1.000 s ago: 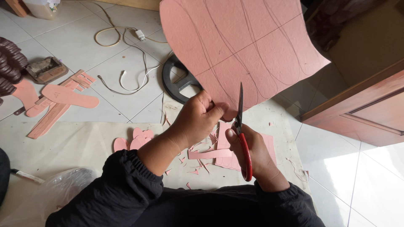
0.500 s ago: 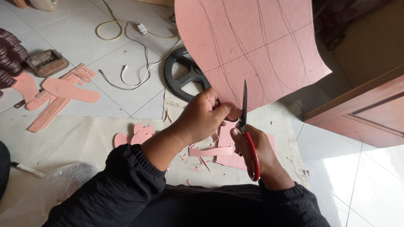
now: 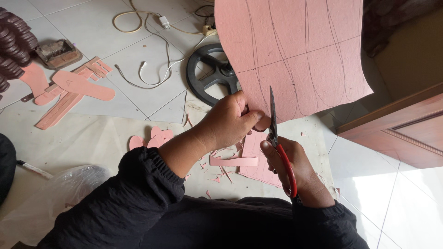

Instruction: The person uses red-handled scissors to cut a pink foam sheet along pre-drawn curved lines. They rotate the sheet to follow the outlines and separate individual curved pieces, placing them on the floor.

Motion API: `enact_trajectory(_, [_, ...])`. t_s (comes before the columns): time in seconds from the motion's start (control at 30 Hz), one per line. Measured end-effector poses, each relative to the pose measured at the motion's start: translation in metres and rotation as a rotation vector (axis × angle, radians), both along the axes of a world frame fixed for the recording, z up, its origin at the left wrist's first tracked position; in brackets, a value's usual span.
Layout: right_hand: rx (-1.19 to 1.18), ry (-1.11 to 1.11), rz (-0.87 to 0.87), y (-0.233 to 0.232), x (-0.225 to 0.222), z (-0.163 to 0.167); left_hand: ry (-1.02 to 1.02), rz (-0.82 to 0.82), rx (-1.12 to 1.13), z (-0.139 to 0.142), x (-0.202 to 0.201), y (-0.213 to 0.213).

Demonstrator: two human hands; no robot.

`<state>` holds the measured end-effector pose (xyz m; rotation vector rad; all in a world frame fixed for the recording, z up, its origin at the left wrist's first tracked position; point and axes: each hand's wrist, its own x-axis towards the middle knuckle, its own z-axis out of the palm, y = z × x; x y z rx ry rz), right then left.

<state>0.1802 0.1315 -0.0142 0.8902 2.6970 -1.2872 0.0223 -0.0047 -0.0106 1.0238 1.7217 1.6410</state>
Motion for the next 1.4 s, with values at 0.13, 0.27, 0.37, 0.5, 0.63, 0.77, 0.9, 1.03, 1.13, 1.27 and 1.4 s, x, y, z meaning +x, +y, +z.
enact_trajectory(0.13, [0.017, -0.054, -0.004, 0.001, -0.001, 0.001, -0.054, -0.011, -0.079, 0.006, 0.000, 0.000])
enact_trajectory(0.27, [0.028, -0.072, -0.019, -0.001, -0.001, 0.004, -0.023, -0.006, -0.123, 0.012, 0.000, -0.003])
enact_trajectory(0.37, [0.035, -0.103, -0.043, -0.002, -0.002, 0.006, -0.029, -0.016, -0.122, 0.015, 0.000, -0.004])
enact_trajectory(0.5, [0.054, -0.098, -0.031, -0.003, -0.002, 0.008, -0.024, -0.024, -0.165, 0.016, 0.000, -0.006])
enact_trajectory(0.63, [0.059, -0.088, 0.021, -0.002, 0.001, 0.009, -0.040, -0.040, -0.187, 0.012, -0.001, -0.006])
enact_trajectory(0.77, [0.009, -0.081, 0.084, -0.002, 0.000, 0.007, 0.048, -0.060, -0.189, 0.004, -0.002, -0.007])
enact_trajectory(0.9, [-0.050, -0.026, 0.114, -0.005, 0.000, 0.004, 0.141, -0.048, -0.106, 0.000, -0.001, -0.007])
enact_trajectory(1.03, [-0.134, 0.029, 0.132, -0.006, 0.003, 0.003, 0.006, -0.048, -0.286, 0.004, -0.002, -0.007])
enact_trajectory(1.13, [-0.211, 0.045, 0.123, -0.007, 0.003, 0.003, 0.050, -0.037, -0.213, 0.008, -0.001, -0.008])
enact_trajectory(1.27, [-0.129, -0.023, 0.073, -0.006, 0.001, 0.002, 0.029, -0.049, -0.212, 0.009, -0.003, -0.008])
enact_trajectory(1.4, [-0.140, -0.036, 0.024, -0.008, 0.001, -0.002, 0.024, -0.038, -0.235, 0.007, -0.004, -0.009])
